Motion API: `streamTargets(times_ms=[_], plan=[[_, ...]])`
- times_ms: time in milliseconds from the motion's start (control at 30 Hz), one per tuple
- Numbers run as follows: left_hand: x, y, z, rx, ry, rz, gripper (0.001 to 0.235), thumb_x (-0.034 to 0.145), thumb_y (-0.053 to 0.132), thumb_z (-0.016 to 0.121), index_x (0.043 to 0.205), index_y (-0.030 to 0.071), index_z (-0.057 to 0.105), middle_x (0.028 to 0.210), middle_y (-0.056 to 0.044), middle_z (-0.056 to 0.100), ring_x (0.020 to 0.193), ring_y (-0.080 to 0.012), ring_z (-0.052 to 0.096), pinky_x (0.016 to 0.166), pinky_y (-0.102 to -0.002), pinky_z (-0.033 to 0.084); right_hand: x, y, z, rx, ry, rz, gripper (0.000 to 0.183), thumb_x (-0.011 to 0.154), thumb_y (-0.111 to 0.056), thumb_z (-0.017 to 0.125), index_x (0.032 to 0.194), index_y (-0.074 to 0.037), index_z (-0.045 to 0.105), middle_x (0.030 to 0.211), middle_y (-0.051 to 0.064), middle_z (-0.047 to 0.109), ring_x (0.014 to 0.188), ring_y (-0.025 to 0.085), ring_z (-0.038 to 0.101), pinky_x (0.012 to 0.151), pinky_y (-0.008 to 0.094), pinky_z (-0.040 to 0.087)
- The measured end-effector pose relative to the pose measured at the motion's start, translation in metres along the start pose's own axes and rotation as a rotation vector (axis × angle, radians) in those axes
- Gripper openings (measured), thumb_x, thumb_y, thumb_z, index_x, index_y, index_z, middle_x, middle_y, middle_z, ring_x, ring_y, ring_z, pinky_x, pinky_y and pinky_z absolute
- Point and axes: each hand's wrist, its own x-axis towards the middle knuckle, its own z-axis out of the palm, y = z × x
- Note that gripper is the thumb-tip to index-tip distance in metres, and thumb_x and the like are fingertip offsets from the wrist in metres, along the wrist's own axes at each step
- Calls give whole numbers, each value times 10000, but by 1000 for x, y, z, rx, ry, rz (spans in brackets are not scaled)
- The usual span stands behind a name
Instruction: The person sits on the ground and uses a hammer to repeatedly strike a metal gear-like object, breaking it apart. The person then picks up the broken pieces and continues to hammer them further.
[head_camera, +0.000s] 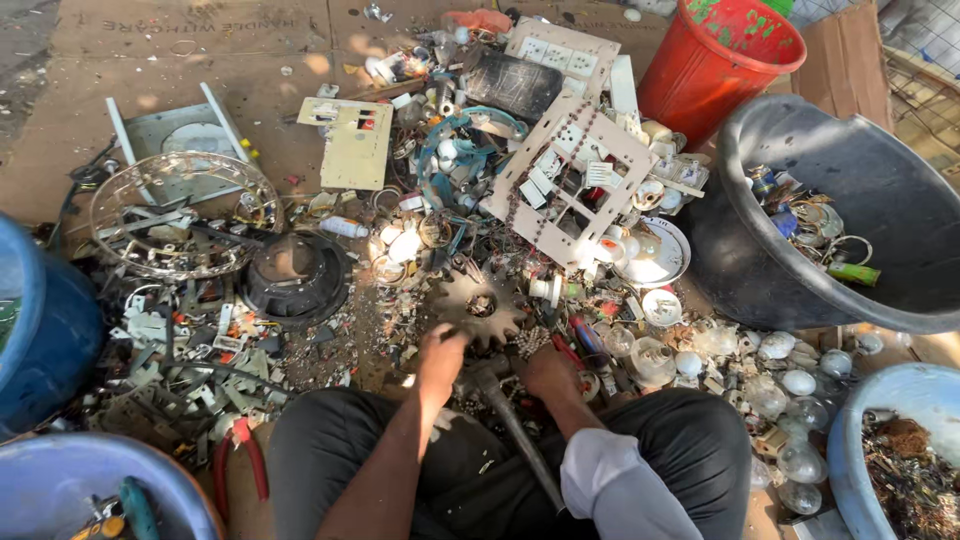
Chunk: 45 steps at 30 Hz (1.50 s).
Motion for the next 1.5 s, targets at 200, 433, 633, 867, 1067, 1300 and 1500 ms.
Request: streamTargets(times_ms=[200, 433, 633, 867, 1067, 1300, 1500], plan=[[-28, 32, 9, 358, -54, 320, 231, 915, 191, 673, 1057, 35, 767, 951, -50, 766, 808, -161, 679, 736, -319, 522, 32, 25, 21, 424, 198, -271, 546, 727, -297, 842, 1104, 55, 662, 1001, 233, 738, 930, 375, 723, 870, 455, 577], [-56, 73, 34, 137, -289, 66, 335, 979, 357, 662, 930, 34, 737, 777, 1, 665, 687, -127, 574, 625, -309, 444, -44, 17, -40, 1314, -296, -496, 401, 884, 73, 611, 1281, 21, 613, 1098, 92, 712, 957, 204, 649, 835, 342, 521], [-89, 97, 44, 210, -452, 38, 297, 975, 354, 697, 954, 60, 733, 717, 26, 607, 570, -105, 482, 519, -285, 367, -96, 3, -70, 636, -149, -791, 604, 861, 13, 663, 1436, -42, 486, 1281, 75, 634, 1163, 205, 629, 946, 324, 498], [-81, 70, 54, 196, -179, 53, 97, 926, 150, 733, 980, 80, 772, 780, -45, 699, 550, -191, 506, 497, -379, 384, -84, 3, -48, 833, -351, -467, 424, 898, -200, 743, 1271, -37, 626, 1142, 97, 711, 1074, 205, 663, 928, 330, 521], [-69, 69, 49, 676, 34, 1183, 61, 927, 100, 715, 905, 45, 732, 812, -138, 665, 699, -279, 631, 595, -398, 468, -98, 11, -36, 1087, -527, -498, 286, 972, -286, 679, 1034, -8, 705, 714, 63, 655, 618, 194, 655, 572, 341, 513], [-61, 50, 54, 803, -73, 275, 374, 905, 383, 748, 832, 26, 662, 773, -202, 687, 670, -320, 644, 668, -455, 519, -140, 7, -10, 1315, -594, -169, 294, 1009, -348, 660, 894, -78, 642, 588, -8, 530, 396, 119, 435, 338, 285, 307], [-46, 41, 36, 807, 79, 319, 302, 944, 361, 684, 891, 64, 687, 782, -143, 679, 660, -272, 611, 637, -428, 487, -153, -5, 11, 1465, -517, -9, 192, 979, -278, 560, 913, -105, 610, 581, -25, 466, 404, 111, 382, 334, 291, 300]])
